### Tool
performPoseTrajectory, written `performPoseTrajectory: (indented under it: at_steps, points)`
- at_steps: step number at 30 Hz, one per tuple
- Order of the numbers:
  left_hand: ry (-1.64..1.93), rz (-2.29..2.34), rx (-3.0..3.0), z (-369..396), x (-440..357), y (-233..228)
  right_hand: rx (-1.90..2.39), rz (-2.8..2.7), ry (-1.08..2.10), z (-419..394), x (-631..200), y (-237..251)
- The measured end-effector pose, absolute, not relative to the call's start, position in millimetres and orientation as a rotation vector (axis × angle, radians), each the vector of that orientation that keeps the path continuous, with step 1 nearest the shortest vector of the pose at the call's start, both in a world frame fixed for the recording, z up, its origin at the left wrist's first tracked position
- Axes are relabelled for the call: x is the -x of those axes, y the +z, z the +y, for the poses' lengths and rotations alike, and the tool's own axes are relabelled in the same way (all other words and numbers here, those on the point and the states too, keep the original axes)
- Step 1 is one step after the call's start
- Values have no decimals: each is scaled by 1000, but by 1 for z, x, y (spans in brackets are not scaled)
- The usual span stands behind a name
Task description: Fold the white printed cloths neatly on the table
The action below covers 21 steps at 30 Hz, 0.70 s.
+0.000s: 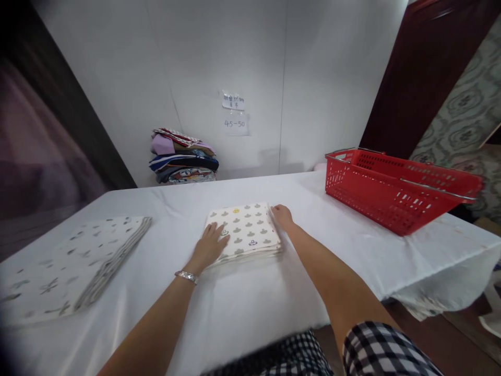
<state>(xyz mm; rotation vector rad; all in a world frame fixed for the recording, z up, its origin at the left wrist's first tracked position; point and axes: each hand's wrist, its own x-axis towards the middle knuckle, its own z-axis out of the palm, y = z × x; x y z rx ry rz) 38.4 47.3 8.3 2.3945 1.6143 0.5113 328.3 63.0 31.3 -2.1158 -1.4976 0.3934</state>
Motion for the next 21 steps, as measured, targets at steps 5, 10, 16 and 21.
performPoseTrajectory:
  at_steps: [5, 10, 16, 21]
  points:
    - [503, 1608, -2373, 45, -39, 13, 2246, -1483, 450, 63, -317, 35]
    - [508, 1611, -2361, 44, -39, 14, 2324, -1489, 457, 66, -303, 34]
    - [552, 1603, -2334, 46, -37, 11, 2314, -1490, 367, 63, -301, 27]
    - [667, 1553, -2356, 58, -32, -4, 2298, -1519, 367, 67, -309, 19]
